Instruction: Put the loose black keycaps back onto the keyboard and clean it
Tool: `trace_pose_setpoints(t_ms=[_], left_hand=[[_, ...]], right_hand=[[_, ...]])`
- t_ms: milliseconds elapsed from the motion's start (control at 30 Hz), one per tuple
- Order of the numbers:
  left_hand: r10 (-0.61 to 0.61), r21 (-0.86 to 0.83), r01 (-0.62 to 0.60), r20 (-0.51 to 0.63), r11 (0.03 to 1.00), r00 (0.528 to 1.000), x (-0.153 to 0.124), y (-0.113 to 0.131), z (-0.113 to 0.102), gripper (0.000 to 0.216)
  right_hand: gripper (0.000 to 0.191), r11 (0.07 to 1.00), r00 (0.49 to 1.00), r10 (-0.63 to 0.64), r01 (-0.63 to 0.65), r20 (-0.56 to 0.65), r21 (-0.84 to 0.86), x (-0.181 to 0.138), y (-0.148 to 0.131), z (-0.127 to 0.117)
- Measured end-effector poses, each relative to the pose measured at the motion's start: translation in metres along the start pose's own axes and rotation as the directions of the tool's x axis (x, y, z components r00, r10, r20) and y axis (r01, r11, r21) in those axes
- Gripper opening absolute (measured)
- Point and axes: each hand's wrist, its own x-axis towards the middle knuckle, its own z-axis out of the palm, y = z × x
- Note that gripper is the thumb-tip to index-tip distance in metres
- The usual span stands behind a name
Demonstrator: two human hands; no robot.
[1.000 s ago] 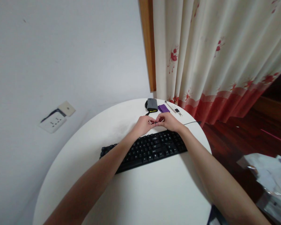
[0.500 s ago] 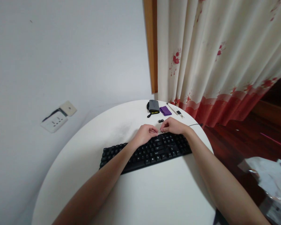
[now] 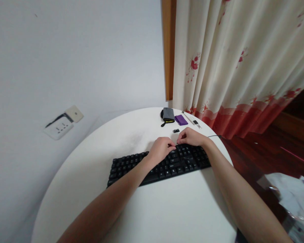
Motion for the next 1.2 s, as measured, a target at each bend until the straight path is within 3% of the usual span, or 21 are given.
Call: trace_pose_setpoints(t_ms=[200, 433, 567, 733, 1033, 1200], left_hand=[[0.069, -0.003, -0.069, 0.016, 0.998, 0.998, -0.003, 0.005, -0.002, 0.01], [-0.124, -0.189, 0.127, 0.026, 0.974, 0.992, -0.004, -0.003, 0.002, 0.013], [-0.147, -0.245, 0.148, 0.024, 0.958, 0.989, -0.005, -0.006, 0.004, 0.01], [-0.145, -0.24, 0.142, 0.006, 0.96, 0.989, -0.005, -0.006, 0.004, 0.005], [-0.151, -0.238, 0.151, 0.019, 0.96, 0.988, -0.006, -0.006, 0.003, 0.006], [-0.097, -0.181, 0.099, 0.019, 0.978, 0.995, -0.007, -0.007, 0.001, 0.008]], right_hand=[[0.016, 1.0, 1.0, -0.007, 0.007, 0.016, -0.004, 0.0, -0.001, 0.001], [0.015, 0.998, 0.999, 0.022, -0.019, 0.049, -0.061, -0.002, -0.013, 0.004], [0.009, 0.994, 0.996, 0.015, -0.005, 0.092, -0.106, -0.002, -0.017, 0.005], [0.017, 0.993, 0.992, 0.025, -0.011, 0.121, -0.114, -0.003, -0.017, 0.005], [0.012, 0.996, 0.992, -0.001, 0.013, 0.128, -0.093, -0.002, -0.018, 0.006], [0.01, 0.997, 0.991, 0.032, -0.022, 0.129, -0.077, -0.004, -0.022, 0.006]])
